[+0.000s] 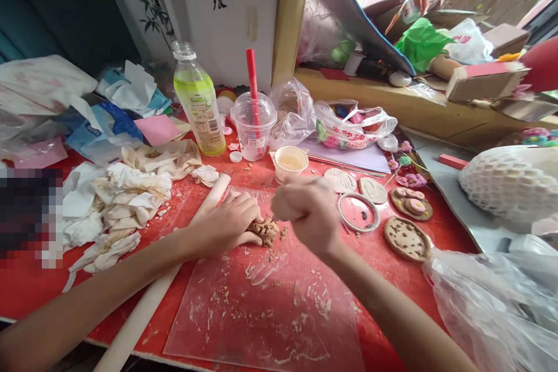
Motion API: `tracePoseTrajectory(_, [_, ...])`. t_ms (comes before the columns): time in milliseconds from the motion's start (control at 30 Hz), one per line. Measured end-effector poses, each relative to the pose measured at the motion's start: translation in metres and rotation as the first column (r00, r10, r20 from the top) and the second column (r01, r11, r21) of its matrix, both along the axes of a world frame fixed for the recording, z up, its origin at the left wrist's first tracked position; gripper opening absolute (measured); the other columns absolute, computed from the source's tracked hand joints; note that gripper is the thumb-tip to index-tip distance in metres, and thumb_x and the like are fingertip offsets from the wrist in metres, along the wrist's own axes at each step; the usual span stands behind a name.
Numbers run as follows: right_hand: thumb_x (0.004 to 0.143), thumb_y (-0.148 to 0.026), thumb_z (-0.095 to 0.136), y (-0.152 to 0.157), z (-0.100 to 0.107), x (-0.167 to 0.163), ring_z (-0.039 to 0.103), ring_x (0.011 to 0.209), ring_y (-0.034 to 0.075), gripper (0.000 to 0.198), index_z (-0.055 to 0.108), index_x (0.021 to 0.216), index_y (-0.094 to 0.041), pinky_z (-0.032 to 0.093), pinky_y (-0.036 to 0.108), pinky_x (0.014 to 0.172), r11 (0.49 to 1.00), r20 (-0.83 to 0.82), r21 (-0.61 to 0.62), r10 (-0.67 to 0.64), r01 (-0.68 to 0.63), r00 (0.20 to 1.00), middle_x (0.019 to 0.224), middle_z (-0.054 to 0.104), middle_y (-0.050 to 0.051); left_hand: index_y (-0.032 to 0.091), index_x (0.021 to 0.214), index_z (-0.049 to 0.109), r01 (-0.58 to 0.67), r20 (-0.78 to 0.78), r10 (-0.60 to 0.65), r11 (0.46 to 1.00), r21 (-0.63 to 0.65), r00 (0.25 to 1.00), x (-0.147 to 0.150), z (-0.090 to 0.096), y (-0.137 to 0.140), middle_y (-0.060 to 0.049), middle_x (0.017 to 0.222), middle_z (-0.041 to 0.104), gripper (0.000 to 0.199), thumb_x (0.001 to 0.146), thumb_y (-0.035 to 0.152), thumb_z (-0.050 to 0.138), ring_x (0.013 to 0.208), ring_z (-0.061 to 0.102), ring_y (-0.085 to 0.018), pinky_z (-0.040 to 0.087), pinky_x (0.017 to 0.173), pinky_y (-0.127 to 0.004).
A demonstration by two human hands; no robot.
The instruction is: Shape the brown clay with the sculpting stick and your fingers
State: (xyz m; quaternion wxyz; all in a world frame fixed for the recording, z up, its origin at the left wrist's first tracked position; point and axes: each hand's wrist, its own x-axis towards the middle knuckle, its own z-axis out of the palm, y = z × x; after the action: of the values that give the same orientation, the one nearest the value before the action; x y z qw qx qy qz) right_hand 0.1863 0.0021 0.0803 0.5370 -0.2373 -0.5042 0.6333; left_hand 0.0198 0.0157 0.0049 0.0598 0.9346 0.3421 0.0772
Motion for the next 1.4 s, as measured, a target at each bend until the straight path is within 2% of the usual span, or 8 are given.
tracePoseTrajectory(100, [0.065,-0.011,0.046,0.002,0.001,-0.001,0.01,0.038,0.004,0.036,0.016,0.047,-0.018,0.014,0.02,0.04,0.994,-0.104,0.099,-0.023,0.034,0.994,0.044,0.011,-0.008,0.014,0.089,0.048,0.027,0.004,-0.027,1.0,0.006,1.0,-0.002,0.001,0.001,-0.006,0.096,0.053,0.034,0.079,0.044,0.062,0.089,0.046,-0.022,0.034,0.08,-0.033])
tracePoseTrajectory(267, [0.068,-0.017,0.045,0.007,-0.015,-0.002,0.011,0.037,0.005,0.036,0.017,0.045,-0.02,0.012,0.022,0.037,0.989,0.029,-0.14,0.043,-0.038,0.999,0.042,0.012,-0.007,0.016,0.089,0.049,0.003,0.024,-0.001,0.996,-0.091,1.0,-0.005,0.001,0.002,-0.004,0.093,0.053,0.029,0.078,0.037,0.065,0.085,0.046,-0.02,0.035,0.077,-0.032])
tracePoseTrajectory(467, [0.064,-0.008,0.046,0.002,0.012,0.003,0.011,0.04,0.004,0.038,0.014,0.048,-0.017,0.014,0.022,0.041,0.999,0.002,0.022,0.039,-0.039,0.999,0.044,0.011,-0.007,0.015,0.088,0.049,0.045,0.037,-0.043,0.998,-0.05,0.998,-0.006,-0.001,0.003,-0.005,0.094,0.053,0.026,0.079,0.032,0.065,0.088,0.044,-0.021,0.034,0.08,-0.034])
tracePoseTrajectory(733, [0.063,-0.017,0.047,0.015,-0.063,0.003,0.012,0.039,0.005,0.036,0.015,0.046,-0.019,0.013,0.023,0.04,0.958,0.01,-0.267,-0.11,0.109,0.994,0.042,0.014,-0.007,0.016,0.086,0.047,0.039,0.028,-0.039,0.999,-0.019,0.999,-0.008,-0.001,0.002,-0.004,0.09,0.053,0.015,0.085,0.029,0.055,0.084,0.044,-0.02,0.032,0.077,-0.034])
tracePoseTrajectory(1067, [0.066,-0.012,0.044,0.008,0.01,0.013,0.008,0.037,0.005,0.037,0.012,0.049,-0.018,0.013,0.021,0.036,0.992,-0.161,-0.088,-0.107,0.094,0.981,0.042,0.008,-0.007,0.014,0.111,0.046,0.024,0.068,-0.017,0.995,-0.095,0.998,-0.009,-0.001,0.002,-0.008,0.106,0.054,0.037,0.082,0.031,0.062,0.098,0.046,-0.024,0.033,0.086,-0.036])
tracePoseTrajectory(1167, [0.065,-0.012,0.043,0.006,-0.004,-0.014,0.01,0.036,0.004,0.035,0.013,0.047,-0.019,0.012,0.023,0.037,0.989,-0.11,-0.045,0.136,-0.142,0.984,0.042,0.011,-0.007,0.013,0.124,0.037,0.019,0.099,-0.002,0.985,-0.169,0.995,-0.012,-0.001,0.006,-0.011,0.111,0.051,0.056,0.08,0.036,0.063,0.105,0.045,-0.026,0.034,0.088,-0.036])
tracePoseTrajectory(1300, [0.065,-0.015,0.045,0.011,-0.043,-0.028,0.014,0.037,0.003,0.034,0.02,0.043,-0.019,0.014,0.022,0.038,0.993,-0.034,-0.104,0.048,-0.051,0.998,0.04,0.016,-0.007,0.018,0.122,0.04,-0.02,0.112,0.05,0.967,-0.253,0.992,-0.014,0.003,0.008,-0.008,0.106,0.052,0.048,0.081,0.032,0.061,0.102,0.048,-0.025,0.035,0.087,-0.037])
tracePoseTrajectory(1400, [0.065,-0.013,0.045,0.013,-0.028,-0.02,0.016,0.038,0.003,0.032,0.022,0.044,-0.019,0.015,0.022,0.039,0.995,0.031,-0.1,0.005,-0.001,0.999,0.042,0.017,-0.007,0.015,0.117,0.044,-0.041,0.099,0.063,0.976,-0.214,0.993,-0.013,0.003,0.007,-0.008,0.102,0.055,0.042,0.081,0.029,0.062,0.1,0.05,-0.025,0.034,0.088,-0.037])
